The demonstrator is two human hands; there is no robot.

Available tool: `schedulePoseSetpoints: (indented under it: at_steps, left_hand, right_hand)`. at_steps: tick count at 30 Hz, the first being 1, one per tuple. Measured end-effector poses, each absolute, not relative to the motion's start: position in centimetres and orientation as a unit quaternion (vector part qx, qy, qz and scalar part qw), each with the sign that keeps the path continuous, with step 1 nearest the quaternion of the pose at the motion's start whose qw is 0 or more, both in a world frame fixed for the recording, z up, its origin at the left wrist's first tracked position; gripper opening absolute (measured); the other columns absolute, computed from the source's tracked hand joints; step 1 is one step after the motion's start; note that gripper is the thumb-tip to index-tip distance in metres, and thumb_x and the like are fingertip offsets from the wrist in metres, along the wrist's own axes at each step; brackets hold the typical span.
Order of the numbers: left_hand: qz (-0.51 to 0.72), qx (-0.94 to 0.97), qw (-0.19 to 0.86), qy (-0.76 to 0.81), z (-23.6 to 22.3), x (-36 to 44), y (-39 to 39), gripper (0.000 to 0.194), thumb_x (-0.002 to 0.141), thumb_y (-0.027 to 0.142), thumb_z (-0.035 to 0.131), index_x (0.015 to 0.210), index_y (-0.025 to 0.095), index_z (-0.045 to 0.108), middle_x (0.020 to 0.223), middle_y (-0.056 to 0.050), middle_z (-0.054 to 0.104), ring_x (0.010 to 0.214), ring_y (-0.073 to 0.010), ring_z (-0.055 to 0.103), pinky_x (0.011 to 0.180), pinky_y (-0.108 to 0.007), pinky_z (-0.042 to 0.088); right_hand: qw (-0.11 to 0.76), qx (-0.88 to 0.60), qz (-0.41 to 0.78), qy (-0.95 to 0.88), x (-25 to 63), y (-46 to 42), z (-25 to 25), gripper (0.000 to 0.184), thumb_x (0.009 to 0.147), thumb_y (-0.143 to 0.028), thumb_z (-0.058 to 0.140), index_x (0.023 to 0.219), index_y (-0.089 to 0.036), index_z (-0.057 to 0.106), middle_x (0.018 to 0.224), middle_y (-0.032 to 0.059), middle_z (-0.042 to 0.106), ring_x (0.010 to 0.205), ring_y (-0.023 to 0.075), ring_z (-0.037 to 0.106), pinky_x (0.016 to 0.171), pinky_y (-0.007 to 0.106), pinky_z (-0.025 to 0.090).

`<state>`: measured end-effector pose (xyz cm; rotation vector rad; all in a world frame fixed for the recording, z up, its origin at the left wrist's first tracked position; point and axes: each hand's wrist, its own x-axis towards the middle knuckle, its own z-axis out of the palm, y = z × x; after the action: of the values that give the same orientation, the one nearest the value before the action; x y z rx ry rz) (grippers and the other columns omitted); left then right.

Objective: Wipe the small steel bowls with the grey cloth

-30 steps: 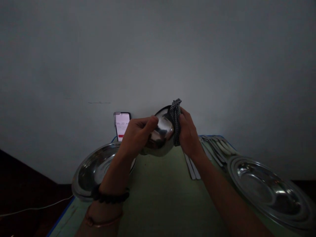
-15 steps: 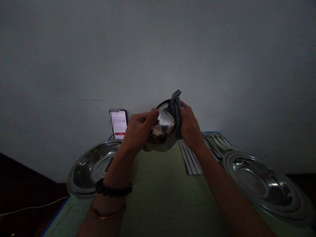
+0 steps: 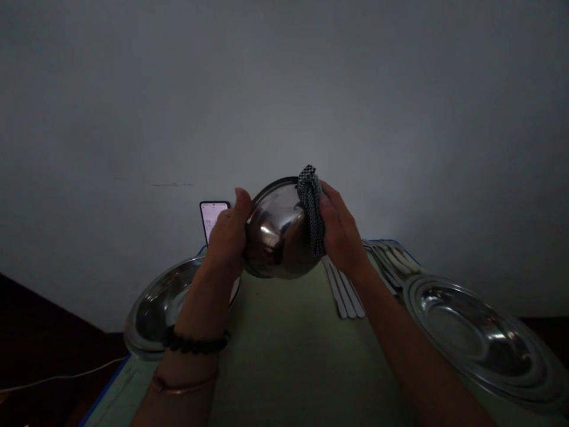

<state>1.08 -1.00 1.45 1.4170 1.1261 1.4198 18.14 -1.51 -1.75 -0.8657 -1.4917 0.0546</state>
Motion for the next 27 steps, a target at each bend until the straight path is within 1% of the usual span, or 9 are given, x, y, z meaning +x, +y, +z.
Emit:
schedulePoseSetpoints:
  at_steps: [3, 5, 9, 13, 17, 22, 27]
  left_hand:
    - [0.569, 0.555, 0.425, 0.434, 1.19, 0.86, -0.66, 0.059, 0.071, 0.076, 0.050, 0.053, 0.020, 0.051, 0.046, 0.000, 0.053, 0.038, -0.0089, 0.049, 0.035, -0.019, 0.038]
    - [0.561, 0.555, 0.426, 0.442, 1.16, 0.81, -0.58, 0.058, 0.073, 0.074, 0.050, 0.052, 0.020, 0.050, 0.045, 0.000, 0.053, 0.037, -0.0091, 0.049, 0.034, -0.019, 0.038]
    - [0.563, 0.546, 0.425, 0.452, 1.00, 0.43, -0.48, 0.056, 0.072, 0.073, 0.053, 0.053, 0.020, 0.052, 0.046, 0.000, 0.054, 0.037, -0.0085, 0.048, 0.034, -0.019, 0.038]
    - [0.575, 0.527, 0.435, 0.450, 0.78, 0.09, -0.42, 0.060, 0.073, 0.077, 0.047, 0.055, 0.020, 0.053, 0.044, 0.000, 0.054, 0.035, -0.0093, 0.048, 0.033, -0.019, 0.039]
    - [0.556, 0.541, 0.469, 0.422, 1.15, 0.48, -0.67, 0.057, 0.077, 0.071, 0.046, 0.054, 0.020, 0.053, 0.045, -0.001, 0.054, 0.037, -0.0104, 0.052, 0.035, -0.020, 0.043]
    - [0.553, 0.546, 0.454, 0.436, 1.30, 0.64, -0.57, 0.057, 0.079, 0.069, 0.044, 0.053, 0.020, 0.055, 0.046, -0.001, 0.055, 0.039, -0.0105, 0.053, 0.036, -0.020, 0.043]
    - [0.559, 0.545, 0.447, 0.436, 1.07, 0.51, -0.44, 0.059, 0.078, 0.073, 0.043, 0.055, 0.020, 0.056, 0.045, -0.001, 0.055, 0.036, -0.0098, 0.050, 0.036, -0.020, 0.043]
  right_hand:
    - [0.653, -0.378, 0.031, -0.655, 18.12, -1.47, -1.75, 0.042, 0.096, -0.047, 0.033, 0.126, -0.025, 0.054, 0.134, 0.0069, 0.057, 0.127, 0.0199, 0.050, 0.112, 0.048, 0.035]
    - [0.654, -0.381, 0.043, -0.652, 18.07, -1.33, -1.87, 0.042, 0.096, -0.047, 0.033, 0.125, -0.024, 0.054, 0.134, 0.0079, 0.057, 0.127, 0.0198, 0.050, 0.112, 0.048, 0.035]
    - [0.648, -0.382, 0.052, -0.657, 17.92, -1.06, -2.19, 0.042, 0.096, -0.046, 0.033, 0.125, -0.023, 0.054, 0.133, 0.0087, 0.057, 0.126, 0.0198, 0.051, 0.111, 0.048, 0.036]
    - [0.639, -0.378, 0.059, -0.667, 17.83, -0.96, -2.45, 0.042, 0.097, -0.046, 0.033, 0.127, -0.024, 0.052, 0.133, 0.0084, 0.057, 0.126, 0.0199, 0.051, 0.111, 0.049, 0.037]
    - [0.642, -0.384, 0.060, -0.661, 17.96, -0.92, -2.47, 0.043, 0.097, -0.047, 0.032, 0.127, -0.024, 0.052, 0.133, 0.0086, 0.057, 0.127, 0.0203, 0.050, 0.112, 0.049, 0.036]
    - [0.637, -0.391, 0.074, -0.661, 18.05, -0.87, -2.34, 0.045, 0.096, -0.048, 0.031, 0.125, -0.021, 0.053, 0.133, 0.0104, 0.057, 0.127, 0.0201, 0.049, 0.113, 0.047, 0.035]
    - [0.636, -0.394, 0.074, -0.659, 18.05, -0.97, -2.31, 0.043, 0.096, -0.049, 0.032, 0.125, -0.023, 0.052, 0.133, 0.0092, 0.057, 0.127, 0.0200, 0.050, 0.112, 0.049, 0.036]
